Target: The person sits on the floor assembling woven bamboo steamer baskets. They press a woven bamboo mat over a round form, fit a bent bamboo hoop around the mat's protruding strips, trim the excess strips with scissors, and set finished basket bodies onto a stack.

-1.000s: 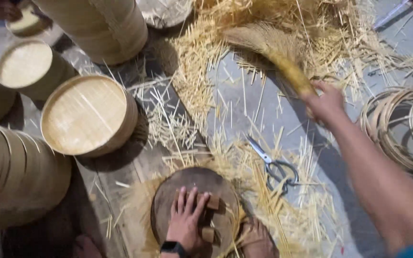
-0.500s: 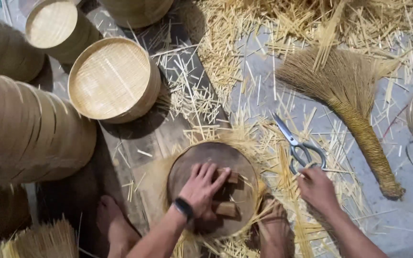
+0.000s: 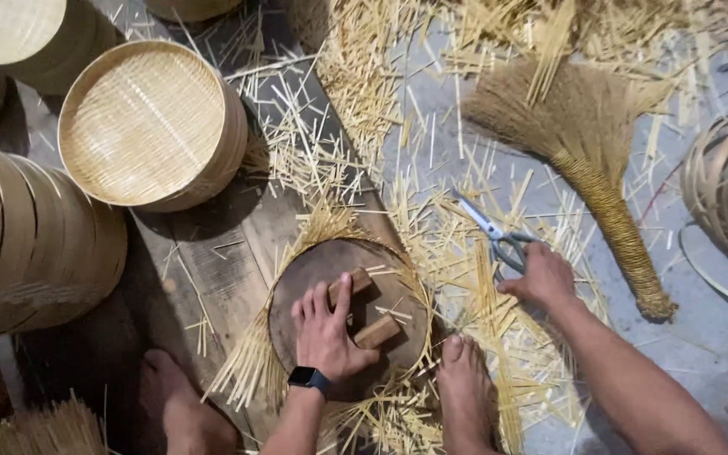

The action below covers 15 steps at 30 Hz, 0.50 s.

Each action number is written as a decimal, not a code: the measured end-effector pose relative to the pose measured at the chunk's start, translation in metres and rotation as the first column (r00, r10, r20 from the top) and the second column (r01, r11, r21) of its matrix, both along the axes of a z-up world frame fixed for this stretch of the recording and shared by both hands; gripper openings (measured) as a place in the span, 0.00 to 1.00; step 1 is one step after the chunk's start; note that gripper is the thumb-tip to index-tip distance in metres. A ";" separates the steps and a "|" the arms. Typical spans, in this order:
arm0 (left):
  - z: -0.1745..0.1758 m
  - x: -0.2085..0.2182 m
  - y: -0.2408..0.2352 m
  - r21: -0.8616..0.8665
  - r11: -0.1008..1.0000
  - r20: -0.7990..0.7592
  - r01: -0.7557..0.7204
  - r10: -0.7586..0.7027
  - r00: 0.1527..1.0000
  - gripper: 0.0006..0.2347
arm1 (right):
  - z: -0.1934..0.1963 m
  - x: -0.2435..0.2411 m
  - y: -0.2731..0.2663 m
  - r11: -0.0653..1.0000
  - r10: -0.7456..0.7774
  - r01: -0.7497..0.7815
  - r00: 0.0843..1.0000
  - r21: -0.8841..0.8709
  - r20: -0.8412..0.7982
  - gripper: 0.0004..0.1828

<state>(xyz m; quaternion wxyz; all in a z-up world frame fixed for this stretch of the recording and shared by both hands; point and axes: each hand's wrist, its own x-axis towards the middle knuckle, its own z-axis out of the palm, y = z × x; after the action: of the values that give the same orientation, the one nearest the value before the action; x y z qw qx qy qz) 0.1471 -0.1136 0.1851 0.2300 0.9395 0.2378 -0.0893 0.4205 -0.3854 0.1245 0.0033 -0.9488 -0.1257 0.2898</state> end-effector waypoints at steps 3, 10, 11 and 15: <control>-0.005 -0.010 -0.007 -0.008 1.000 0.015 -0.024 0.024 1.000 0.62 | -0.014 0.011 -0.009 0.974 0.038 -0.076 0.984 -0.215 -0.176 0.47; -0.020 0.015 -0.021 0.068 0.930 -0.025 -0.361 0.364 0.931 0.63 | -0.008 0.035 -0.034 0.933 -0.007 0.245 0.745 0.265 -0.667 0.23; -0.020 0.019 -0.022 0.102 0.895 -0.024 -0.433 0.438 0.899 0.62 | -0.004 0.032 -0.036 0.831 0.036 0.364 0.721 0.422 -0.692 0.22; -0.024 0.024 -0.029 0.150 0.865 -0.063 -0.478 0.491 0.869 0.63 | 0.020 -0.019 -0.037 0.851 0.040 0.212 0.886 0.481 -0.462 0.23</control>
<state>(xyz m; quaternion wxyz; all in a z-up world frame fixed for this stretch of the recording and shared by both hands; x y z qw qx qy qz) 0.1708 -0.1424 0.1612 0.1713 0.8569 0.4825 -0.0594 0.4018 -0.4222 0.1448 0.3014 -0.8224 -0.1508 0.4584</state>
